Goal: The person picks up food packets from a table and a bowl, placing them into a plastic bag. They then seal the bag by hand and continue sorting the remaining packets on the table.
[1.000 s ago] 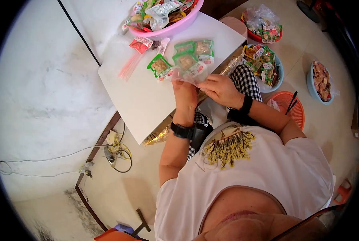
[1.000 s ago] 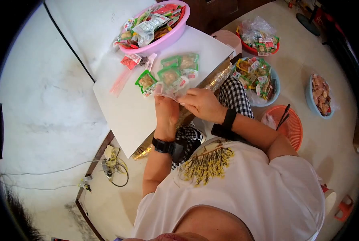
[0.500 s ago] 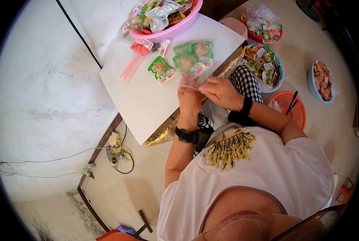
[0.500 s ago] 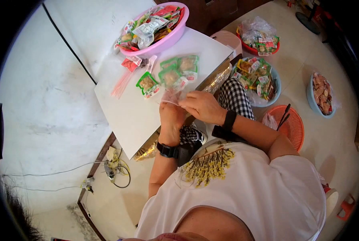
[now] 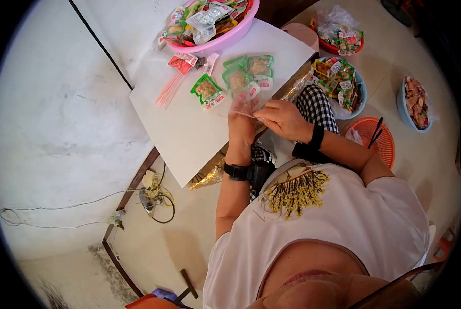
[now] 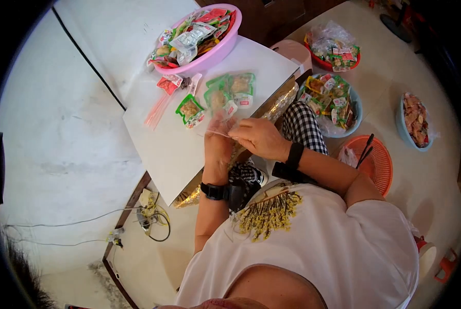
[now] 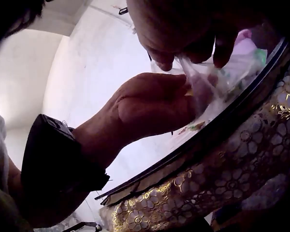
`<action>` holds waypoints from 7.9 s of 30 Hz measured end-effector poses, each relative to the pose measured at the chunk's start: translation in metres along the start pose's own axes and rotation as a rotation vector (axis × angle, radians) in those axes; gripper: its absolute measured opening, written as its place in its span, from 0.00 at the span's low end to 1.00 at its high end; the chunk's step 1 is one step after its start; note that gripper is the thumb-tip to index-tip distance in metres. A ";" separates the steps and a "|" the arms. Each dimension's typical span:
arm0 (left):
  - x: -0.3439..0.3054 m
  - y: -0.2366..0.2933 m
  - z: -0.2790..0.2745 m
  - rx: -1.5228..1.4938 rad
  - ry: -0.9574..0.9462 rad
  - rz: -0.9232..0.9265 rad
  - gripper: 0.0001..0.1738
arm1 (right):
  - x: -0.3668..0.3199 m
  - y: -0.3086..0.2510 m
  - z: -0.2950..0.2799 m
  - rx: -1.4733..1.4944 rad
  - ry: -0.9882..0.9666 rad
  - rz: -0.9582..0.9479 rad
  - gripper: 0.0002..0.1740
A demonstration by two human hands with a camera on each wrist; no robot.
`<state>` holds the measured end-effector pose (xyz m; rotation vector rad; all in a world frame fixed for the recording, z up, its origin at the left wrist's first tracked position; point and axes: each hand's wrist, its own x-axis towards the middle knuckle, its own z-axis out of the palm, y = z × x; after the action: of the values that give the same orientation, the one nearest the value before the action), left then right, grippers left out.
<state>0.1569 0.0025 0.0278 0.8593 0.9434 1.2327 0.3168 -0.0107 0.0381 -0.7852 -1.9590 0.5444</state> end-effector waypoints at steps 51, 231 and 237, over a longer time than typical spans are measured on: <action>-0.016 0.100 -0.058 1.454 0.315 0.107 0.14 | 0.005 0.003 -0.012 -0.057 0.037 -0.027 0.06; 0.035 0.190 -0.024 1.315 -0.021 0.914 0.05 | 0.172 0.012 -0.140 -0.144 -0.192 -0.165 0.06; 0.018 0.209 -0.024 1.272 -0.017 0.730 0.05 | 0.180 0.002 -0.135 -0.071 -0.259 -0.079 0.09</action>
<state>0.0589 0.0502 0.2081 2.3615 1.4660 1.1055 0.3699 0.1272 0.2086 -0.7055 -2.2484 0.5542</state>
